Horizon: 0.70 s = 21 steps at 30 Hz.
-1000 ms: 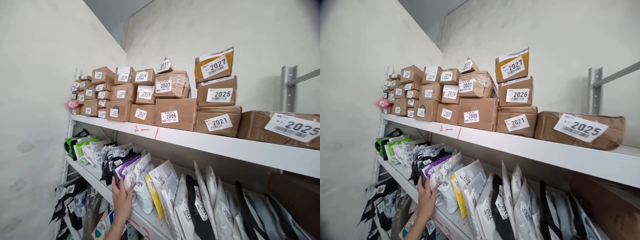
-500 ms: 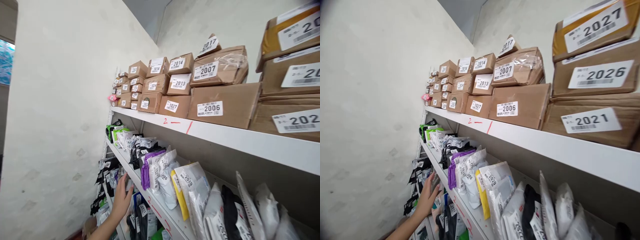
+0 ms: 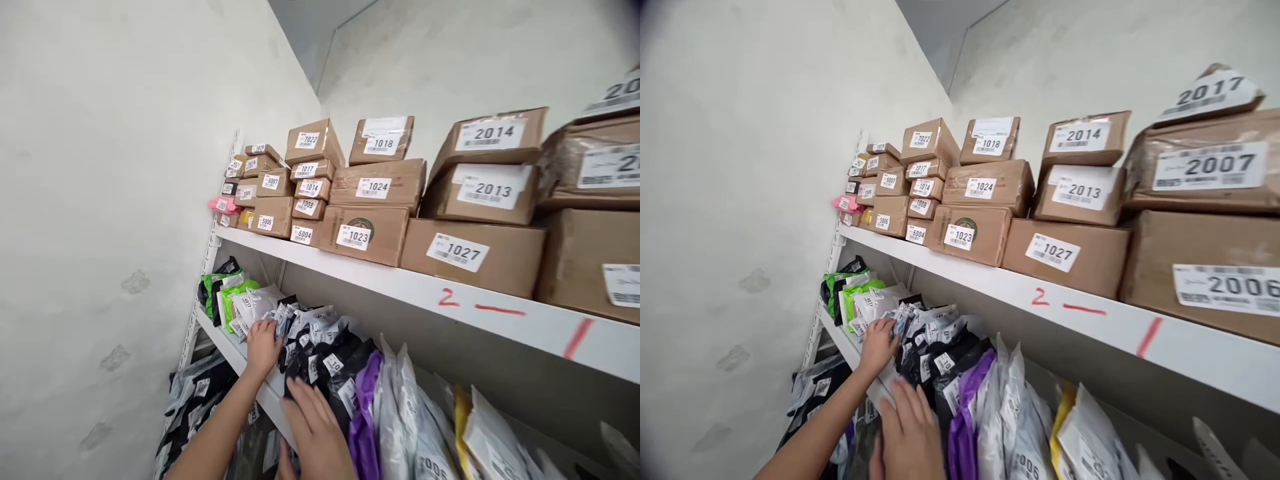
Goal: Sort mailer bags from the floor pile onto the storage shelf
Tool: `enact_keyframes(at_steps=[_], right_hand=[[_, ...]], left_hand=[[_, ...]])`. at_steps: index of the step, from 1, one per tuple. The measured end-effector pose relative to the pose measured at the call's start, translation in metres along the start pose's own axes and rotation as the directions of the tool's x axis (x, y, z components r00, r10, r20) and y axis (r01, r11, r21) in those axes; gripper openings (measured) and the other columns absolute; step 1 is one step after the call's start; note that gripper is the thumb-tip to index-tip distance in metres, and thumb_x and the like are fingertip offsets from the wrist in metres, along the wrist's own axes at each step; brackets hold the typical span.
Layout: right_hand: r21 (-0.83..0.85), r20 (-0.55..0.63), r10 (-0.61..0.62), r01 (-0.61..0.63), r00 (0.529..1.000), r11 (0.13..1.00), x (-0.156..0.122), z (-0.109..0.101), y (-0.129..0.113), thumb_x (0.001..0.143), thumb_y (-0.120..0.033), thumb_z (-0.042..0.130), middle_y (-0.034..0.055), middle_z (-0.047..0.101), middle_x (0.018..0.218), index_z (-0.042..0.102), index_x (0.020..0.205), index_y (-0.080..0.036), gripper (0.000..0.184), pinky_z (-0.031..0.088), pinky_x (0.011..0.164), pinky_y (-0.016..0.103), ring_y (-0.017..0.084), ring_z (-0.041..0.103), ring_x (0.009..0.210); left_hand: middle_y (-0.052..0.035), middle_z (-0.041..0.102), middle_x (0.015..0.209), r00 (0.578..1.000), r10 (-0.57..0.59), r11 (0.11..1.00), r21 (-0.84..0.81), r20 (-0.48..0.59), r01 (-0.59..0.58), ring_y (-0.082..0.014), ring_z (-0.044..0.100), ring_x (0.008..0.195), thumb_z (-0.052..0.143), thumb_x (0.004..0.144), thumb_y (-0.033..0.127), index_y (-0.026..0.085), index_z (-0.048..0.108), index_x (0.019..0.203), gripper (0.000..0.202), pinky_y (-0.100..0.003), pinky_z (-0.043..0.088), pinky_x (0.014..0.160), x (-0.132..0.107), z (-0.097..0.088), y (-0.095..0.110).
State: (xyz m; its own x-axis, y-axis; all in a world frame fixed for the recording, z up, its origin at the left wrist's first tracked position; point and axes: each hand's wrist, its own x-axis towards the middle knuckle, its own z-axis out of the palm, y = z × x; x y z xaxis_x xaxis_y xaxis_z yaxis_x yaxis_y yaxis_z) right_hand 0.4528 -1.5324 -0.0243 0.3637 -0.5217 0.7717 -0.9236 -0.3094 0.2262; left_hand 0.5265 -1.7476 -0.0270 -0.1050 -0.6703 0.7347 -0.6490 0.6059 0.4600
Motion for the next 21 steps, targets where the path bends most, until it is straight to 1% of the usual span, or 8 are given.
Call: enact_keyframes(at_steps=[1, 3, 5, 7, 10, 15, 18, 21], right_hand=[[-0.016, 0.123, 0.162, -0.161, 0.979, 0.987, 0.026, 0.023, 0.0, 0.081, -0.022, 0.055, 0.0075, 0.059, 0.134, 0.059, 0.121, -0.02, 0.04, 0.05, 0.102, 0.043, 0.026, 0.054, 0.124], [-0.085, 0.322, 0.394, -0.388, 0.861, 0.918, 0.071, 0.06, 0.004, 0.084, -0.013, 0.045, 0.0123, 0.057, 0.135, 0.056, 0.125, -0.012, 0.043, 0.038, 0.112, 0.045, 0.026, 0.047, 0.13], [-0.208, 0.445, 0.5, -0.457, 0.743, 0.865, 0.1, 0.083, 0.012, 0.089, -0.008, 0.032, 0.0159, 0.057, 0.134, 0.055, 0.126, -0.006, 0.044, 0.03, 0.115, 0.046, 0.026, 0.042, 0.134], [-0.323, 0.489, 0.53, -0.42, 0.693, 0.848, 0.113, 0.097, 0.023, 0.09, -0.007, 0.027, 0.0172, 0.059, 0.13, 0.058, 0.123, -0.005, 0.045, 0.025, 0.116, 0.049, 0.027, 0.043, 0.132], [-0.399, 0.514, 0.515, -0.34, 0.686, 0.851, 0.109, 0.107, 0.037, 0.088, -0.007, 0.034, 0.0182, 0.064, 0.119, 0.062, 0.116, -0.005, 0.04, 0.024, 0.114, 0.052, 0.03, 0.05, 0.123], [-0.435, 0.457, 0.553, -0.367, 0.697, 0.822, 0.102, 0.112, 0.049, 0.09, -0.011, 0.035, 0.0202, 0.06, 0.126, 0.048, 0.134, -0.008, 0.045, 0.034, 0.102, 0.052, 0.032, 0.054, 0.117], [-0.457, 0.44, 0.598, -0.406, 0.67, 0.791, 0.112, 0.116, 0.056, 0.089, -0.005, 0.033, 0.0199, 0.068, 0.11, 0.061, 0.118, -0.007, 0.04, 0.038, 0.096, 0.046, 0.028, 0.062, 0.106], [-0.471, 0.429, 0.616, -0.418, 0.661, 0.777, 0.119, 0.121, 0.063, 0.084, -0.001, 0.037, 0.0205, 0.07, 0.102, 0.068, 0.101, -0.006, 0.036, 0.04, 0.092, 0.043, 0.027, 0.066, 0.098]], left_hand=[[-0.0096, 0.065, 0.115, 1.0, 0.012, 1.0, 0.019, 0.019, -0.013, -0.0313, 0.05, 0.11, 0.053, 0.082, 0.023, 0.016, 0.065, 0.11, 0.031, -0.047, 0.04, 0.098, 0.004, 0.001, -0.004], [-0.0115, 0.063, 0.112, 0.998, 0.034, 0.998, 0.058, 0.05, -0.037, -0.0323, 0.05, 0.106, 0.053, 0.083, 0.022, 0.016, 0.069, 0.099, 0.024, -0.048, 0.041, 0.093, 0.007, 0.002, -0.011], [-0.0115, 0.063, 0.109, 0.994, 0.073, 0.994, 0.08, 0.086, -0.08, -0.0314, 0.05, 0.104, 0.05, 0.085, 0.021, 0.017, 0.07, 0.089, 0.021, -0.046, 0.041, 0.089, 0.005, 0.002, -0.015], [-0.009, 0.065, 0.106, 0.983, 0.13, 0.987, 0.078, 0.131, -0.141, -0.0285, 0.051, 0.103, 0.047, 0.087, 0.021, 0.019, 0.069, 0.084, 0.022, -0.043, 0.041, 0.088, 0.003, 0.003, -0.017], [-0.0077, 0.067, 0.102, 0.972, 0.16, 0.982, 0.069, 0.17, -0.174, -0.0272, 0.053, 0.102, 0.042, 0.089, 0.019, 0.018, 0.067, 0.088, 0.025, -0.042, 0.04, 0.088, -0.001, 0.006, -0.013], [-0.0093, 0.07, 0.1, 0.977, 0.074, 0.995, 0.05, 0.202, -0.086, -0.0311, 0.054, 0.098, 0.042, 0.087, 0.018, 0.016, 0.068, 0.092, 0.027, -0.047, 0.041, 0.086, -0.002, 0.008, 0.0], [-0.0073, 0.071, 0.108, 0.97, 0.065, 0.997, 0.021, 0.235, -0.072, -0.0303, 0.055, 0.098, 0.043, 0.087, 0.021, 0.019, 0.071, 0.088, 0.028, -0.047, 0.042, 0.086, -0.003, 0.007, 0.0], [-0.0055, 0.063, 0.127, 0.957, 0.134, 0.99, -0.072, 0.257, -0.119, -0.031, 0.051, 0.113, 0.051, 0.079, 0.018, 0.02, 0.073, 0.079, 0.022, -0.047, 0.04, 0.096, -0.01, 0.008, -0.011]])
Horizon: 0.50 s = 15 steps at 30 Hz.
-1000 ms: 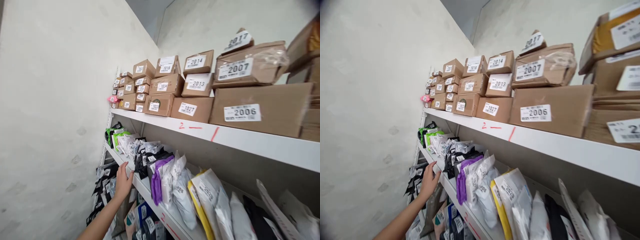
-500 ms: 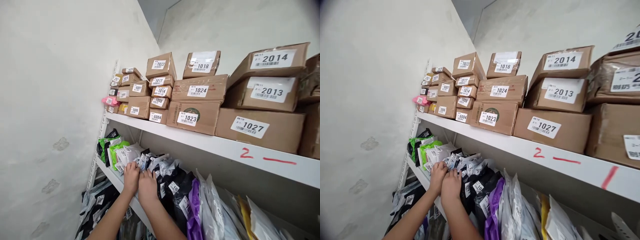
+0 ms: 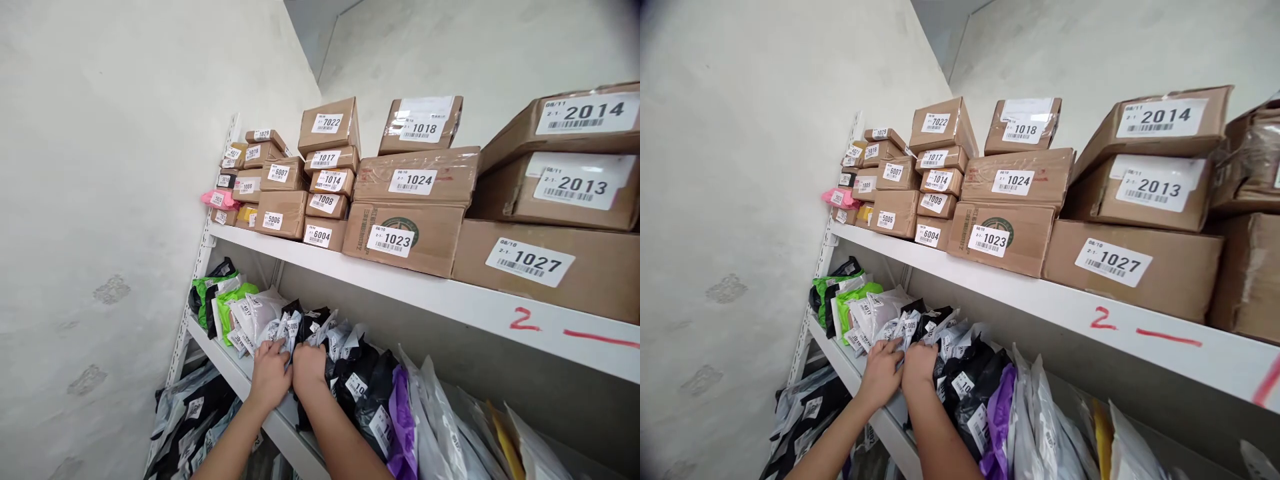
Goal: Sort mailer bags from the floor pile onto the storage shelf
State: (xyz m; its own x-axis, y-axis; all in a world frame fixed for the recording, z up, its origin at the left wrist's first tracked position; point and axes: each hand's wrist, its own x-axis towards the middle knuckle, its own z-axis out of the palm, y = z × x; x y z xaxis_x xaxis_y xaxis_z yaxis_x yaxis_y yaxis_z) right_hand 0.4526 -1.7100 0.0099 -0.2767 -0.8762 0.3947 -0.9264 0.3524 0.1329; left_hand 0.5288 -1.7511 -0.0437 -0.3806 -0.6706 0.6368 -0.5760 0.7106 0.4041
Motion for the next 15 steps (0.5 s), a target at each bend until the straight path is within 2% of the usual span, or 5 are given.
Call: enact_keyframes(at_steps=[4, 6, 8, 11, 15], right_hand=[[0.002, -0.023, 0.033, -0.033, 0.999, 0.999, -0.001, 0.005, 0.002, 0.079, -0.001, 0.049, 0.0222, 0.069, 0.102, 0.067, 0.102, -0.003, 0.029, 0.041, 0.092, 0.044, 0.029, 0.065, 0.099], [0.013, -0.027, 0.039, -0.038, 0.999, 0.999, -0.004, 0.006, 0.002, 0.078, -0.003, 0.052, 0.0211, 0.069, 0.102, 0.067, 0.101, -0.004, 0.028, 0.041, 0.094, 0.044, 0.03, 0.064, 0.099], [0.027, -0.036, 0.041, -0.04, 0.999, 0.999, -0.007, 0.004, 0.003, 0.081, -0.004, 0.049, 0.0199, 0.069, 0.102, 0.069, 0.099, -0.006, 0.026, 0.042, 0.094, 0.044, 0.029, 0.065, 0.099], [0.047, -0.047, 0.036, -0.034, 0.998, 0.998, -0.011, -0.001, 0.006, 0.083, -0.005, 0.047, 0.019, 0.07, 0.098, 0.07, 0.095, -0.007, 0.026, 0.045, 0.091, 0.043, 0.029, 0.066, 0.097], [0.053, -0.049, 0.011, -0.008, 0.999, 0.999, -0.018, -0.011, 0.012, 0.086, -0.003, 0.039, 0.0176, 0.071, 0.097, 0.067, 0.106, -0.009, 0.035, 0.048, 0.086, 0.044, 0.028, 0.067, 0.095]], left_hand=[[-0.0061, 0.067, 0.106, 0.988, 0.147, 0.985, -0.104, 0.052, -0.141, -0.0318, 0.037, 0.133, 0.056, 0.067, 0.01, 0.02, 0.067, 0.06, 0.016, -0.051, 0.022, 0.115, -0.016, 0.005, -0.021], [-0.0041, 0.067, 0.088, 0.987, 0.157, 0.982, -0.114, 0.045, -0.151, -0.0315, 0.043, 0.13, 0.057, 0.069, 0.015, 0.021, 0.061, 0.054, 0.017, -0.057, 0.015, 0.116, -0.019, 0.003, -0.025], [-0.0045, 0.066, 0.088, 0.993, 0.088, 0.991, -0.094, -0.08, -0.096, -0.0297, 0.053, 0.116, 0.057, 0.077, 0.023, 0.02, 0.056, 0.054, 0.023, -0.059, 0.024, 0.112, -0.014, -0.003, -0.021], [-0.0094, 0.065, 0.105, 0.97, -0.018, 0.998, -0.06, -0.242, 0.004, -0.0235, 0.058, 0.104, 0.046, 0.086, 0.02, 0.019, 0.061, 0.076, 0.018, -0.044, 0.043, 0.099, 0.003, -0.015, -0.002], [-0.0109, 0.067, 0.111, 0.993, -0.083, 0.995, -0.04, 0.089, 0.087, -0.0206, 0.063, 0.103, 0.042, 0.086, 0.015, 0.017, 0.059, 0.111, 0.03, -0.032, 0.048, 0.089, 0.031, -0.018, 0.031]])
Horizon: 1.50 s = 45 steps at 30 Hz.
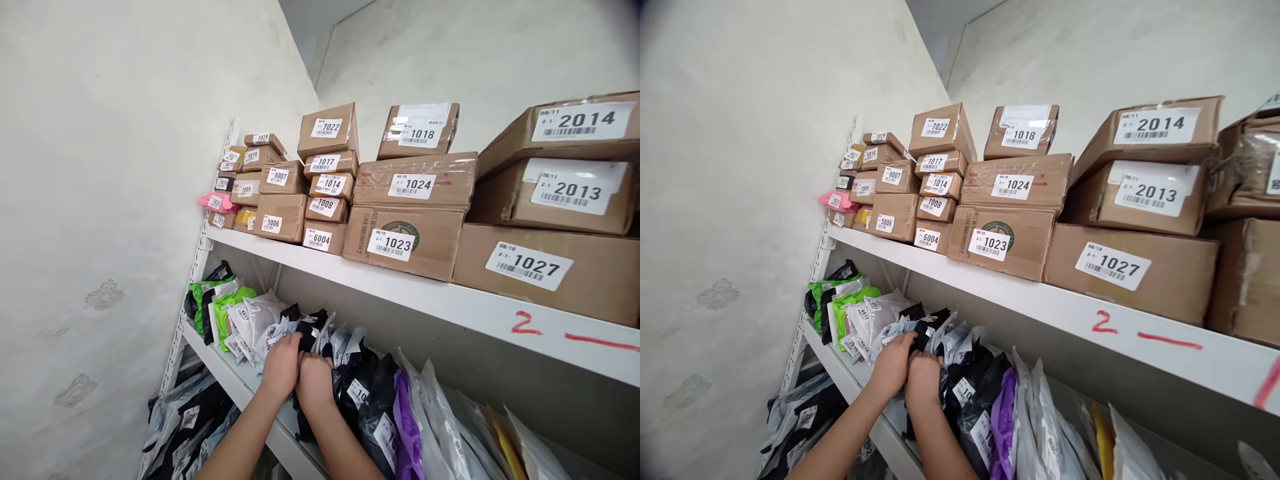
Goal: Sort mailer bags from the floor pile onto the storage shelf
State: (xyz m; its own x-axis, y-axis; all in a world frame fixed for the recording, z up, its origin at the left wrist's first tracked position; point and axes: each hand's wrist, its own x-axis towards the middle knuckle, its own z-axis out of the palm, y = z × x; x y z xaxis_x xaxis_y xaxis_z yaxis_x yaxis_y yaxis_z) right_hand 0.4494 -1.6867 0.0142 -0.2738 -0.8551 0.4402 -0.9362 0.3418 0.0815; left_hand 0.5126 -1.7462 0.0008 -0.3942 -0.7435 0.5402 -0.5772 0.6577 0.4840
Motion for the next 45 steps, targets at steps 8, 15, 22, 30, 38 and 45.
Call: enact_keyframes(at_steps=[8, 15, 22, 30, 38, 45], right_hand=[[0.183, 0.01, 0.088, -0.088, 0.996, 0.979, -0.019, -0.009, 0.013, 0.067, -0.015, 0.073, 0.0148, 0.067, 0.108, 0.064, 0.108, -0.008, 0.042, 0.043, 0.096, 0.038, 0.029, 0.062, 0.104], [0.183, 0.016, 0.0, -0.003, 1.0, 0.983, -0.035, -0.003, 0.015, 0.069, -0.008, 0.069, 0.0132, 0.064, 0.112, 0.059, 0.116, -0.01, 0.048, 0.031, 0.11, 0.043, 0.029, 0.055, 0.113], [0.145, -0.043, -0.018, 0.024, 0.999, 0.989, -0.038, 0.007, 0.018, 0.071, -0.009, 0.064, 0.0151, 0.052, 0.132, 0.058, 0.119, -0.014, 0.049, 0.035, 0.11, 0.042, 0.03, 0.049, 0.123], [0.092, 0.037, -0.168, 0.164, 0.985, 0.982, -0.043, 0.008, 0.023, 0.072, -0.024, 0.071, 0.0155, 0.06, 0.122, 0.065, 0.109, -0.011, 0.039, 0.014, 0.119, 0.05, 0.029, 0.048, 0.122], [0.095, -0.029, -0.079, 0.081, 0.996, 0.992, -0.042, 0.01, 0.014, 0.082, -0.032, 0.062, 0.0169, 0.062, 0.117, 0.053, 0.126, -0.007, 0.052, 0.021, 0.114, 0.054, 0.033, 0.05, 0.114], [0.14, -0.12, 0.022, -0.005, 0.993, 0.99, -0.038, 0.015, 0.011, 0.075, -0.013, 0.058, 0.0123, 0.063, 0.106, 0.059, 0.115, -0.014, 0.04, 0.027, 0.11, 0.051, 0.03, 0.052, 0.106]], left_hand=[[-0.0256, 0.07, 0.107, 0.951, -0.22, 0.974, 0.002, 0.216, 0.225, -0.0354, 0.066, 0.103, 0.04, 0.082, 0.054, 0.004, 0.065, 0.102, 0.06, -0.041, 0.049, 0.085, 0.027, 0.006, 0.014], [-0.0268, 0.064, 0.121, 0.91, -0.149, 0.98, -0.065, 0.388, 0.188, -0.036, 0.061, 0.112, 0.049, 0.073, 0.053, 0.002, 0.056, 0.119, 0.069, -0.039, 0.047, 0.09, 0.035, 0.0, 0.002], [-0.0174, 0.066, 0.122, 0.912, -0.06, 0.984, -0.13, 0.406, 0.123, -0.031, 0.062, 0.112, 0.052, 0.075, 0.051, 0.013, 0.021, 0.146, 0.086, -0.038, 0.045, 0.092, 0.035, 0.003, -0.004], [-0.0192, 0.068, 0.111, 0.962, 0.043, 0.997, -0.068, 0.269, -0.026, -0.0325, 0.062, 0.107, 0.031, 0.088, 0.038, 0.013, 0.048, 0.124, 0.047, -0.044, 0.041, 0.093, 0.022, 0.017, -0.006], [-0.0064, 0.066, 0.103, 0.941, 0.168, 0.973, -0.205, 0.295, -0.109, -0.0194, 0.061, 0.099, 0.037, 0.089, 0.042, 0.023, 0.07, 0.095, 0.038, -0.031, 0.045, 0.092, 0.029, 0.026, -0.021], [-0.0068, 0.064, 0.117, 0.965, 0.17, 0.936, -0.34, 0.2, -0.094, -0.0184, 0.059, 0.107, 0.041, 0.084, 0.031, 0.019, 0.071, 0.075, 0.034, -0.029, 0.044, 0.098, 0.015, 0.023, -0.022]])
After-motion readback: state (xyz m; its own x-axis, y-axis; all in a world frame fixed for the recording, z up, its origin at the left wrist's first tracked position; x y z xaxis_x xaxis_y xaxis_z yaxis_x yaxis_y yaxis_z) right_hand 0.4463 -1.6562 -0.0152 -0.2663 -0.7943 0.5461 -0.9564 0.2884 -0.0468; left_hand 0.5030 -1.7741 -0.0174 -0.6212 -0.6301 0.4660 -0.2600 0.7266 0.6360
